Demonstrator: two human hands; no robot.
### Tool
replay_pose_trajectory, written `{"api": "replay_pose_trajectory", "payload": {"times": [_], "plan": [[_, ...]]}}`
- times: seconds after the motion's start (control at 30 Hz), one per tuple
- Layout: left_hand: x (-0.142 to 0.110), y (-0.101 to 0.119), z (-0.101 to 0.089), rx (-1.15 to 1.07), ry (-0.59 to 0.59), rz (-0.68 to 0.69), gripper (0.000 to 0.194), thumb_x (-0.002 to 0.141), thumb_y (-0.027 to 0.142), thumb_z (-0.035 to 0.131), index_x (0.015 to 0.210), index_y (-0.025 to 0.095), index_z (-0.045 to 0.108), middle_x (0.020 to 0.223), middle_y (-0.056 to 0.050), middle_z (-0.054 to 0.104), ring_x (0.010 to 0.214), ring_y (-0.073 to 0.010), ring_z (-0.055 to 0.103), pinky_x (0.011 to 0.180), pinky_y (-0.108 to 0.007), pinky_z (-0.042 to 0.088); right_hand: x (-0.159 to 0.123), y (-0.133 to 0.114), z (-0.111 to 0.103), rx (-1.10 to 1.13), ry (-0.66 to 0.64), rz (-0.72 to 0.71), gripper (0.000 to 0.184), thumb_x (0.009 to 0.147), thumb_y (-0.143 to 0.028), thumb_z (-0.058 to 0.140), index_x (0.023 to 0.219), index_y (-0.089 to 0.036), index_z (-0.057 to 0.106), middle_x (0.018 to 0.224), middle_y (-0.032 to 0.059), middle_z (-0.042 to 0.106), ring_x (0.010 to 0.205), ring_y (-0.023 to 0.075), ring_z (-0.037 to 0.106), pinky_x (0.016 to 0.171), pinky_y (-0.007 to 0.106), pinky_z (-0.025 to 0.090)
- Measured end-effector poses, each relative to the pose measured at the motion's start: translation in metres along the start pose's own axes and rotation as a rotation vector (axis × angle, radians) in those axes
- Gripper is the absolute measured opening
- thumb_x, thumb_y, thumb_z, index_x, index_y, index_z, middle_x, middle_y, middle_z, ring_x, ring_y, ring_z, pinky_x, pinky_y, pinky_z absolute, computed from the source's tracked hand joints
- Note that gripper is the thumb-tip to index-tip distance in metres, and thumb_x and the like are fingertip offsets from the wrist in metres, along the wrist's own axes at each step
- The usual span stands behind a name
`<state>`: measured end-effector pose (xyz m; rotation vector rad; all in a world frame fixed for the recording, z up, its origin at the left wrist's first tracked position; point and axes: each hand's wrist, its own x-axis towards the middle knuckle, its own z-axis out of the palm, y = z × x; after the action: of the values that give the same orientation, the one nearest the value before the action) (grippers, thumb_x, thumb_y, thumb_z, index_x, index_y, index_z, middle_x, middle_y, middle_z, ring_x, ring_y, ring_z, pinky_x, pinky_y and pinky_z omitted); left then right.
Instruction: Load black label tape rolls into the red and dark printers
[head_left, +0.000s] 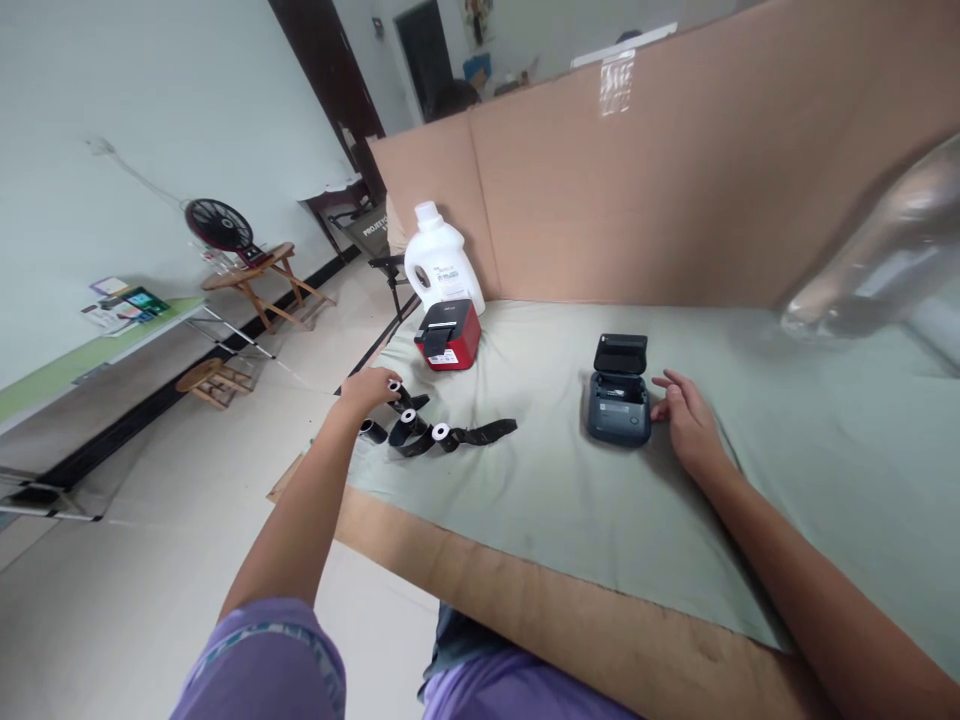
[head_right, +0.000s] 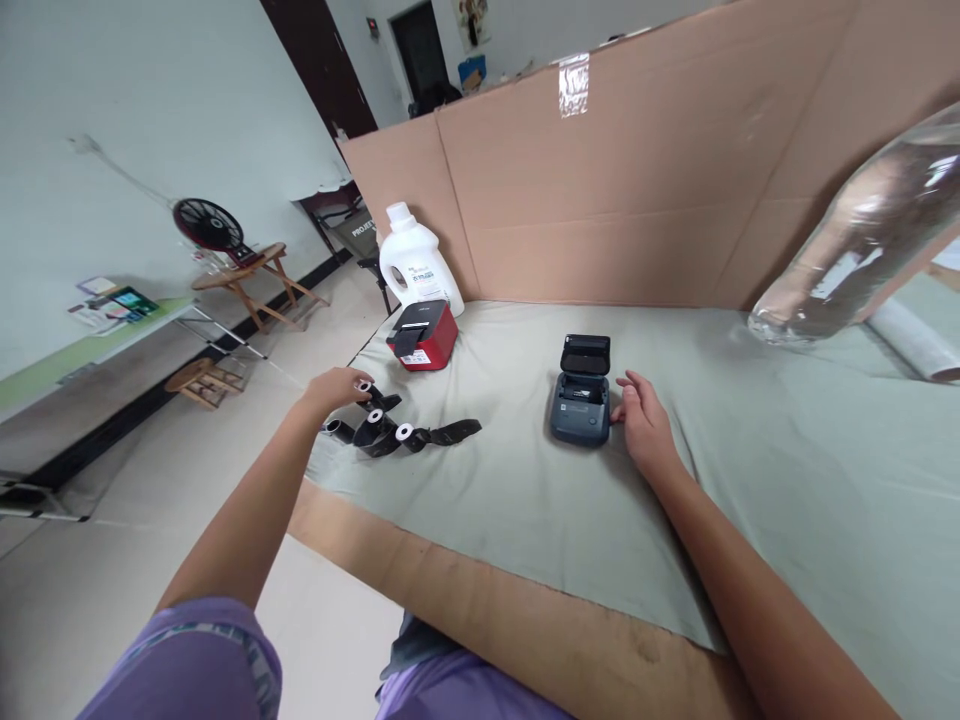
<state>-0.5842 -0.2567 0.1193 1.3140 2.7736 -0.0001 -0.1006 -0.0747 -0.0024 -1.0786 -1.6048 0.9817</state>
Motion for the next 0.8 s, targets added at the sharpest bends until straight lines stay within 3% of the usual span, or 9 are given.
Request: {"api": "replay_pose_trajectory", "payload": {"times": [0.07, 0.13, 0.2, 0.27, 0.33, 0.43, 0.53, 0.7, 0.8], "plan": [[-0.011, 0.012, -0.009, 0.009, 0.111, -0.016, 0.034, 0.076, 0.035, 0.073, 0.109, 0.025, 0.075, 0.109, -0.011, 0.075, 0.105, -0.0328, 0.067, 0.080, -0.035, 0.048, 0.000, -0.004, -0.001, -0.043, 0.004, -0.026, 0.048, 0.098, -0.052, 0.041, 0.133, -0.022, 0.056, 0.126, 0.0143, 0.065, 0.065, 0.0159, 0.060, 0.068, 0.038, 0.056], [-0.033, 0.035, -0.016, -0.043, 0.347, -0.015, 0.037, 0.085, 0.043, 0.065, 0.116, 0.023, 0.070, 0.113, -0.012, 0.073, 0.103, -0.0316, 0.066, 0.080, -0.035, 0.047, -0.002, -0.019, -0.002, -0.135, 0.027, -0.088, 0.044, 0.094, -0.050, 0.048, 0.126, -0.022, 0.061, 0.119, 0.0137, 0.067, 0.067, 0.0176, 0.061, 0.067, 0.038, 0.054], [-0.062, 0.071, -0.016, -0.157, 0.634, 0.051, 0.038, 0.091, 0.047, 0.059, 0.118, 0.021, 0.065, 0.115, -0.011, 0.070, 0.098, -0.0278, 0.067, 0.077, -0.033, 0.047, -0.005, -0.048, -0.001, -0.194, 0.045, -0.169, 0.038, 0.090, -0.046, 0.054, 0.117, -0.022, 0.065, 0.111, 0.0124, 0.068, 0.072, 0.0195, 0.061, 0.065, 0.036, 0.052], [-0.091, 0.117, -0.008, -0.253, 0.791, 0.246, 0.033, 0.093, 0.045, 0.059, 0.114, 0.020, 0.065, 0.111, -0.011, 0.069, 0.096, -0.0246, 0.067, 0.075, -0.031, 0.047, -0.009, -0.086, 0.003, -0.143, -0.011, -0.206, 0.031, 0.090, -0.044, 0.056, 0.109, -0.022, 0.068, 0.105, 0.0104, 0.069, 0.077, 0.0205, 0.062, 0.067, 0.035, 0.052], [-0.115, 0.167, 0.005, -0.318, 0.866, 0.542, 0.023, 0.095, 0.038, 0.058, 0.109, 0.021, 0.065, 0.107, -0.009, 0.069, 0.097, -0.0224, 0.067, 0.077, -0.029, 0.048, -0.012, -0.125, 0.012, 0.004, -0.160, -0.153, 0.028, 0.092, -0.044, 0.055, 0.105, -0.022, 0.068, 0.099, 0.0071, 0.071, 0.080, 0.0199, 0.064, 0.073, 0.035, 0.053], [-0.133, 0.229, 0.025, -0.407, 0.904, 0.839, 0.019, 0.097, 0.035, 0.057, 0.108, 0.022, 0.066, 0.105, -0.010, 0.070, 0.096, -0.0218, 0.066, 0.079, -0.031, 0.048, -0.010, -0.160, 0.027, 0.188, -0.326, -0.065, 0.028, 0.090, -0.044, 0.058, 0.104, -0.021, 0.068, 0.091, 0.0033, 0.070, 0.079, 0.0184, 0.064, 0.072, 0.032, 0.054], [-0.135, 0.264, 0.036, -0.491, 0.910, 0.860, 0.022, 0.098, 0.035, 0.056, 0.113, 0.023, 0.067, 0.110, -0.011, 0.071, 0.097, -0.0234, 0.066, 0.082, -0.034, 0.049, -0.001, -0.162, 0.032, 0.284, -0.302, 0.021, 0.028, 0.086, -0.042, 0.061, 0.102, -0.020, 0.067, 0.090, 0.0027, 0.068, 0.080, 0.0174, 0.063, 0.064, 0.027, 0.052], [-0.129, 0.274, 0.035, -0.592, 0.754, 0.961, 0.025, 0.096, 0.039, 0.061, 0.115, 0.024, 0.067, 0.115, -0.009, 0.074, 0.101, -0.0243, 0.068, 0.088, -0.039, 0.052, 0.014, -0.142, 0.014, 0.358, -0.275, 0.203, 0.041, 0.080, -0.030, 0.057, 0.119, -0.020, 0.066, 0.106, 0.0064, 0.069, 0.090, 0.0199, 0.065, 0.066, 0.028, 0.054], [-0.122, 0.270, 0.028, -0.700, 0.696, 0.953, 0.027, 0.097, 0.035, 0.060, 0.120, 0.022, 0.065, 0.122, -0.010, 0.072, 0.112, -0.0240, 0.066, 0.097, -0.041, 0.050, 0.015, -0.141, 0.004, 0.336, -0.343, 0.240, 0.058, 0.080, -0.024, 0.052, 0.137, -0.018, 0.058, 0.102, 0.0066, 0.068, 0.078, 0.0175, 0.063, 0.062, 0.028, 0.053]]}}
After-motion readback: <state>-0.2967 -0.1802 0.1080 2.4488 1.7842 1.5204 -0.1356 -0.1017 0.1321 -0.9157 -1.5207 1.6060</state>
